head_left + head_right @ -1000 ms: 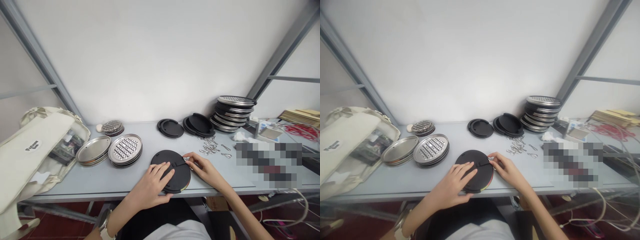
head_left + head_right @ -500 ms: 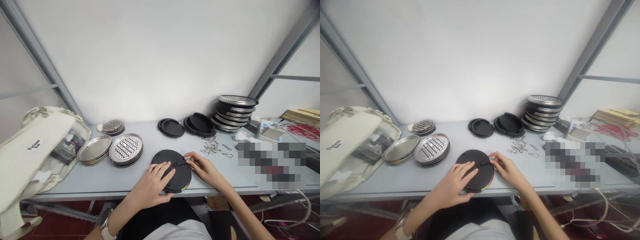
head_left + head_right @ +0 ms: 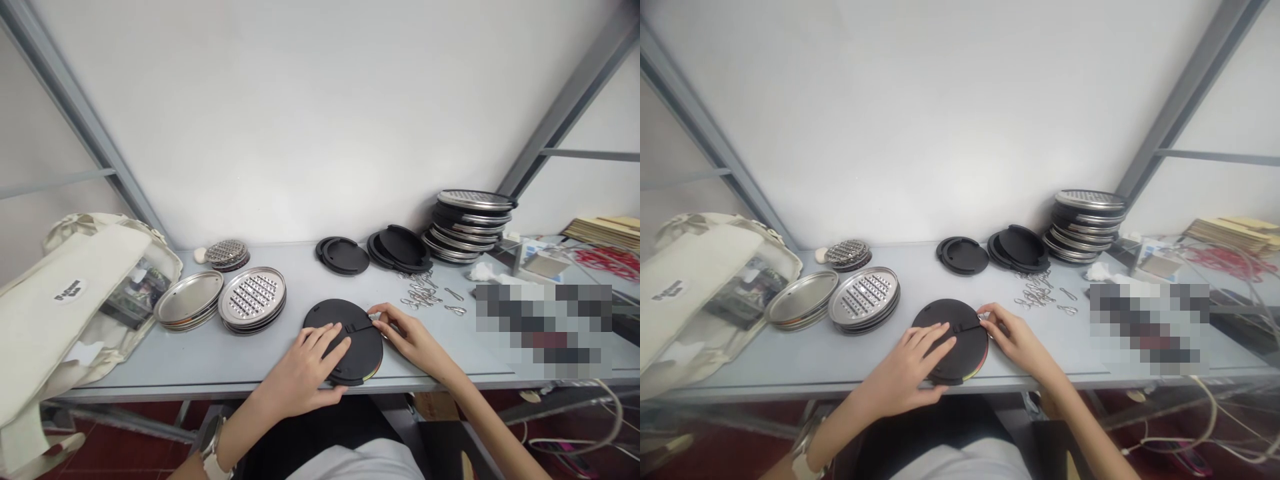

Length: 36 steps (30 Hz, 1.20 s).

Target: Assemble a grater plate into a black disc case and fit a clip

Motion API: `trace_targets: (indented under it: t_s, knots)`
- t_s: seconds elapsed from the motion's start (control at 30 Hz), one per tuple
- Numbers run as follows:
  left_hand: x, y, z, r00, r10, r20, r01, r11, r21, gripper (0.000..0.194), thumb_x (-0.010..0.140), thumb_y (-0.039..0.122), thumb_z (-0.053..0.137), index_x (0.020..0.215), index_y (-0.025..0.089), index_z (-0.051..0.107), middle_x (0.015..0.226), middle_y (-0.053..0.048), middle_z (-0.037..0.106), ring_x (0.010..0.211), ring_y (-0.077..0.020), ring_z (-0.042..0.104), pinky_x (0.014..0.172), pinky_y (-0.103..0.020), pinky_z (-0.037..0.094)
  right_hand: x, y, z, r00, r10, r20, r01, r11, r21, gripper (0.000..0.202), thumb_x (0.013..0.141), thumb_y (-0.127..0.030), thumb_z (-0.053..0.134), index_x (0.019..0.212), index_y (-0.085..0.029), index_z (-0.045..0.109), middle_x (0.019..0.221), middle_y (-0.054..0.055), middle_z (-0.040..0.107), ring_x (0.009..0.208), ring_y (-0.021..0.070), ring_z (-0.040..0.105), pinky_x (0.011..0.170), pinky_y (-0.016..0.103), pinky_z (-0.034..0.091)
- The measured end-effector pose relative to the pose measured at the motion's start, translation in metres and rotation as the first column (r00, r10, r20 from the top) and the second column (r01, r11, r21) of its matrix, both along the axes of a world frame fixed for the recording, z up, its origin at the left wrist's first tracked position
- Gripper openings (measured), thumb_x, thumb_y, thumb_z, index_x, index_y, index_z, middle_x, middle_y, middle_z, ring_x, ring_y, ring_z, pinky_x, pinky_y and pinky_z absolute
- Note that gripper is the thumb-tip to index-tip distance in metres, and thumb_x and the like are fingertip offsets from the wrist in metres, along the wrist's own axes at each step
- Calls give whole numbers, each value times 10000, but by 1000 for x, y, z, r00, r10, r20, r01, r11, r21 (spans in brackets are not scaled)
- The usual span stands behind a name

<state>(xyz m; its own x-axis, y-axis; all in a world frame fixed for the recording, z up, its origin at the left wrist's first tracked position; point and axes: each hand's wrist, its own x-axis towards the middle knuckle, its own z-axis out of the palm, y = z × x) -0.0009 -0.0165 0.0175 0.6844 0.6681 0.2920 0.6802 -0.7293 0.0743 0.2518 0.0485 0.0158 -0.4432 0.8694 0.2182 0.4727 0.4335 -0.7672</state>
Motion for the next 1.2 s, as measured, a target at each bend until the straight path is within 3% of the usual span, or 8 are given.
trace_targets:
  t_s: [0.3,1.03,1.2]
  knots:
    - [-1,0,-1,1000,2,-8,-2,1000,-2,668,857,411,564,1427,157,323,1478,-159,349,1363,-288,313,1064,-451,323,0,-1,0,999,-40,-30,41,999,18,287,954,-440,391,956,-210,563,701,-6,541,664,158,520,667,271,442]
    - [-1,0,-1,1000,4,-11,-4,1000,-1,670,861,419,556,1432,158,320,1487,-155,335,1369,-283,306,1069,-442,319,0,0,-2,995,-74,-62,75,997,19,273,940,-433,448,1013,-208,586,722,12,606,717,179,582,730,299,466]
    - [0,0,-1,1000,12,-10,-13,1000,-3,670,857,415,563,1430,162,324,1489,-154,331,1370,-283,306,1071,-442,318,0,0,0,996,-60,-61,62,998,21,265,939,-402,452,1037,-215,613,843,43,672,788,191,615,764,305,481]
